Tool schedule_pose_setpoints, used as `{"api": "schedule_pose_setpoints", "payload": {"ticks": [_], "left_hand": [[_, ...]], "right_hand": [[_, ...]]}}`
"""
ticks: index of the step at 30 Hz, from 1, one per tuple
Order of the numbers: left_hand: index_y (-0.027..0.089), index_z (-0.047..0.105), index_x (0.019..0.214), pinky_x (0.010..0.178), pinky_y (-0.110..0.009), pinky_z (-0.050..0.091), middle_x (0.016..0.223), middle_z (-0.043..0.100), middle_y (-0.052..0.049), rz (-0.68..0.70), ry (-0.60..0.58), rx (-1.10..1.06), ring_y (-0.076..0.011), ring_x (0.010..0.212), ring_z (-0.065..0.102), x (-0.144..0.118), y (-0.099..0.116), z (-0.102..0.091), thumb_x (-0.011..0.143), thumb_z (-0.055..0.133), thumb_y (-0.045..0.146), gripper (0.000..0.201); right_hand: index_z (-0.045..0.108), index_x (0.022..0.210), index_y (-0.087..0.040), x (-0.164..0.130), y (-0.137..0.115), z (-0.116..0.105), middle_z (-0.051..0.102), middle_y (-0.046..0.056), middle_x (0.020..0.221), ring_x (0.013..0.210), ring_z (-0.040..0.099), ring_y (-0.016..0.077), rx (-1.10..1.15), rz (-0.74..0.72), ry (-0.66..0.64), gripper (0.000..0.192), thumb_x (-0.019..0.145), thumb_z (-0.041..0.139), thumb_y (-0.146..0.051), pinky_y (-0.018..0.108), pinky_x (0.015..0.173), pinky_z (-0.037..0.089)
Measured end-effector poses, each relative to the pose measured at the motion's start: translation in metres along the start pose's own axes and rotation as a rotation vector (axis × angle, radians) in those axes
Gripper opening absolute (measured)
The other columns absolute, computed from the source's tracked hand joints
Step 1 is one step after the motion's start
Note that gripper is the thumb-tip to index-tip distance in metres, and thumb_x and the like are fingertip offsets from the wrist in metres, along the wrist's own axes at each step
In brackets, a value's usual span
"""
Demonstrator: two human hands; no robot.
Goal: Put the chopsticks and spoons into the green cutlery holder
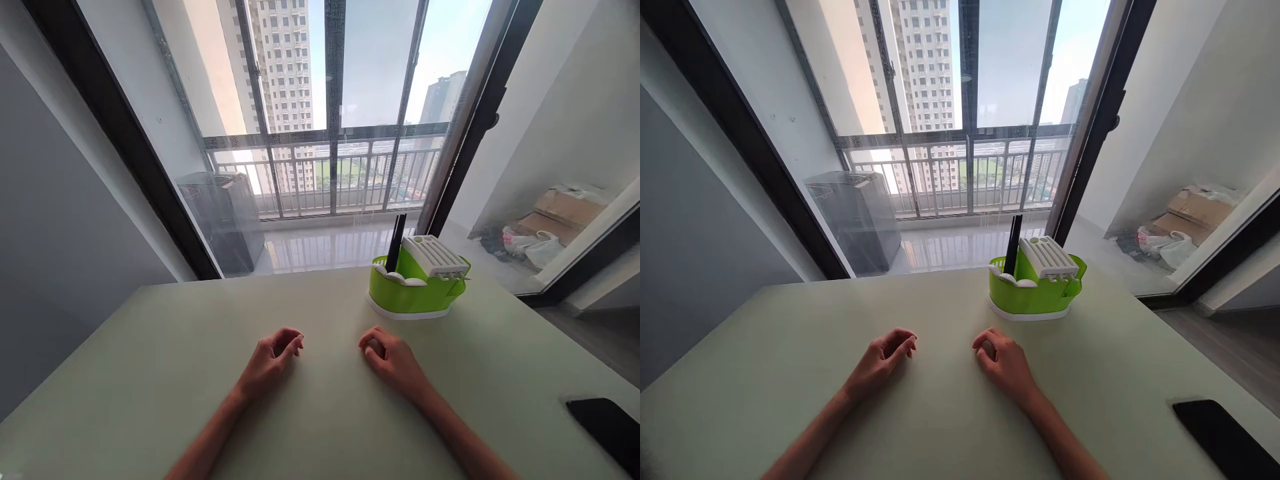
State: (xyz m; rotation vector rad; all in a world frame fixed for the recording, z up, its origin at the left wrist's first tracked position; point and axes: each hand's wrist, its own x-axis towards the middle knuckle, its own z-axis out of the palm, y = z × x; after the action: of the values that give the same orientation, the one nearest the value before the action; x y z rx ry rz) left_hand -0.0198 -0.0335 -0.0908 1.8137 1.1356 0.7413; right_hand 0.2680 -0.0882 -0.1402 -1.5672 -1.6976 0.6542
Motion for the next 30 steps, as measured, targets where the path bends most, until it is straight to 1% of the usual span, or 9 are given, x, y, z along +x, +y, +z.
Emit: {"api": "schedule_pose_setpoints", "payload": {"ticks": [7, 12, 23, 30], "left_hand": [[0.022, 0.069, 0.098, 0.080, -0.033, 0.054, 0.086, 0.071, -0.003, -0.019, -0.023, -0.050, -0.0196, 0.082, 0.067, -0.0006, 0.0010, 0.0007, 0.092, 0.060, 0.052, 0.032], [0.022, 0.069, 0.098, 0.077, -0.031, 0.052, 0.083, 0.069, -0.002, -0.048, -0.050, -0.048, -0.0193, 0.082, 0.065, -0.0016, 0.0025, -0.0003, 0.092, 0.061, 0.051, 0.031], [0.020, 0.068, 0.098, 0.076, -0.029, 0.050, 0.086, 0.069, -0.003, -0.053, -0.060, -0.046, -0.0183, 0.082, 0.064, -0.0018, 0.0041, -0.0011, 0.093, 0.060, 0.049, 0.031], [0.019, 0.068, 0.098, 0.077, -0.028, 0.050, 0.085, 0.069, -0.002, -0.043, -0.064, -0.052, -0.0180, 0.082, 0.064, -0.0019, 0.0022, -0.0003, 0.093, 0.060, 0.048, 0.030]], "right_hand": [[0.069, 0.089, -0.022, -0.0018, -0.0011, -0.0015, 0.066, 0.000, 0.080, 0.061, 0.054, 0.0143, 0.020, 0.018, -0.006, 0.022, 0.087, 0.049, -0.030, 0.027, 0.060, 0.040], [0.069, 0.089, -0.022, -0.0022, -0.0022, -0.0015, 0.066, 0.000, 0.080, 0.062, 0.054, 0.0146, 0.038, 0.034, -0.011, 0.021, 0.087, 0.049, -0.029, 0.027, 0.060, 0.040], [0.069, 0.089, -0.022, -0.0020, -0.0021, -0.0022, 0.065, 0.000, 0.078, 0.062, 0.053, 0.0148, 0.054, 0.031, -0.014, 0.021, 0.086, 0.049, -0.027, 0.026, 0.060, 0.038], [0.068, 0.087, -0.023, -0.0028, -0.0014, -0.0015, 0.066, 0.000, 0.082, 0.065, 0.054, 0.0155, 0.062, 0.021, -0.003, 0.020, 0.086, 0.048, -0.025, 0.026, 0.061, 0.040]]}}
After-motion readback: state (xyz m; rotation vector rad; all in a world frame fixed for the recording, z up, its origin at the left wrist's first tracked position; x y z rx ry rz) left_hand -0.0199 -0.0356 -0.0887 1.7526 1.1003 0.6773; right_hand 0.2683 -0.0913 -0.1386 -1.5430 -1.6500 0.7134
